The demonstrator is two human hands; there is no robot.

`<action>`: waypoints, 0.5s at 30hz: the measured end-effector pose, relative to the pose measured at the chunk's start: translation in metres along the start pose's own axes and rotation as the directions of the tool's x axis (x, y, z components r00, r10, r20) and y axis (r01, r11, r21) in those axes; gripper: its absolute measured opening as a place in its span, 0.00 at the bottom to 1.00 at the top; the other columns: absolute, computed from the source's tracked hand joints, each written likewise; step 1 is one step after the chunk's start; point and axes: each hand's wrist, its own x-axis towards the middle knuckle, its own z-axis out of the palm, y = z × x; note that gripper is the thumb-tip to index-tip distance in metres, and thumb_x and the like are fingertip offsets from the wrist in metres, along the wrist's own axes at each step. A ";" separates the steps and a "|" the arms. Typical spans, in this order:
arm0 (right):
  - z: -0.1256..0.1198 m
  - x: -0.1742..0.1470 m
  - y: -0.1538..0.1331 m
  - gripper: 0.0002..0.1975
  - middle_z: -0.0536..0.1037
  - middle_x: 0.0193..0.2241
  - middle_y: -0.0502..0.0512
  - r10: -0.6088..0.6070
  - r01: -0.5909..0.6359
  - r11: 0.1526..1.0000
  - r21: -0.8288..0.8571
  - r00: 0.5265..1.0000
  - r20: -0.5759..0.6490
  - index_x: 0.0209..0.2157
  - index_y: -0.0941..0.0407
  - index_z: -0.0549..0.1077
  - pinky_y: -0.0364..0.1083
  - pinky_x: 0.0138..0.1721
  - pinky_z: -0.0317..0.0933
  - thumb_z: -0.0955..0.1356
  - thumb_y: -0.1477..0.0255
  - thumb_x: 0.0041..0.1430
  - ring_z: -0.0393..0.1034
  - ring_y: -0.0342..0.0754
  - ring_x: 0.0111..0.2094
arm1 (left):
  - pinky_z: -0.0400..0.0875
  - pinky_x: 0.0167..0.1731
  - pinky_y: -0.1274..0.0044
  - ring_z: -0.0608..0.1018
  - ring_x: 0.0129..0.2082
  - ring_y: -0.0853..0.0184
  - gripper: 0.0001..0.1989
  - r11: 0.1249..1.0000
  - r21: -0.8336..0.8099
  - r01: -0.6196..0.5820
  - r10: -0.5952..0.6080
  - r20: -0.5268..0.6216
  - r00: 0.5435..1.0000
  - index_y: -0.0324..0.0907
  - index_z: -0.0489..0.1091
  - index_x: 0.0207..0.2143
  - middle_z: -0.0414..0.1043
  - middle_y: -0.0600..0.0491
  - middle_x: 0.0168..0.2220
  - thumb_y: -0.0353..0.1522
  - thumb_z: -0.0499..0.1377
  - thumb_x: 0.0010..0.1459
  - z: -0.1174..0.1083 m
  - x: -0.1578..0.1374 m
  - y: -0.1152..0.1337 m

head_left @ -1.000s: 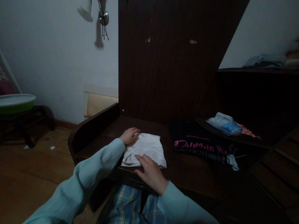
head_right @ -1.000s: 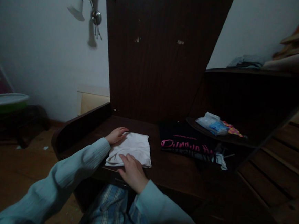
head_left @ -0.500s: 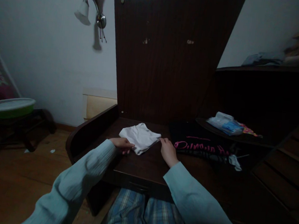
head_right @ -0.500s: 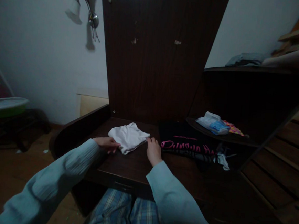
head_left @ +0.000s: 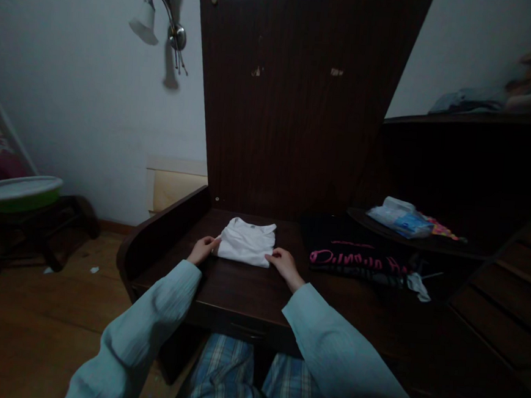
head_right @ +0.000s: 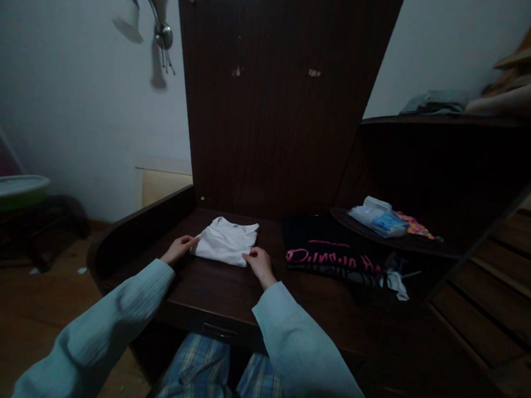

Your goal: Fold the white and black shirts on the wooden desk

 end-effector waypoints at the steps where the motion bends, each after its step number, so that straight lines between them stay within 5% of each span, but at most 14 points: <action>1: 0.001 0.001 0.001 0.06 0.71 0.23 0.49 -0.031 0.032 0.999 0.024 0.999 -0.040 0.19 0.56 0.67 0.42 0.31 0.57 0.67 0.68 0.38 0.65 0.46 0.28 | 0.60 0.23 0.79 0.68 0.22 0.69 0.22 0.999 -0.032 -0.020 0.020 -0.004 1.000 0.40 0.62 0.17 0.63 0.57 0.17 0.51 0.57 0.33 0.002 -0.001 0.000; 4: 0.003 0.002 0.000 0.06 0.69 0.23 0.48 -0.046 0.051 0.995 0.084 0.997 -0.057 0.20 0.56 0.65 0.42 0.31 0.57 0.66 0.68 0.39 0.64 0.44 0.28 | 0.60 0.23 0.80 0.67 0.22 0.70 0.23 0.996 -0.072 -0.055 0.055 0.003 0.998 0.40 0.61 0.18 0.63 0.57 0.18 0.52 0.55 0.33 0.008 -0.004 0.002; 8: 0.003 0.004 -0.002 0.04 0.67 0.18 0.45 0.089 -0.092 0.991 0.097 0.995 0.035 0.25 0.56 0.64 0.41 0.26 0.56 0.62 0.70 0.43 0.63 0.43 0.23 | 0.60 0.24 0.80 0.68 0.23 0.69 0.21 0.996 -0.062 -0.059 0.061 0.034 0.998 0.39 0.64 0.20 0.65 0.56 0.20 0.49 0.54 0.38 0.012 -0.008 0.005; 15: -0.013 0.002 -0.003 0.12 0.70 0.21 0.48 0.137 -0.137 0.991 0.004 0.991 0.008 0.35 0.57 0.64 0.41 0.28 0.56 0.62 0.75 0.45 0.66 0.45 0.26 | 0.61 0.25 0.78 0.72 0.28 0.64 0.15 0.966 0.260 0.000 0.009 -0.031 0.999 0.39 0.66 0.20 0.69 0.51 0.22 0.41 0.50 0.49 0.017 -0.021 0.008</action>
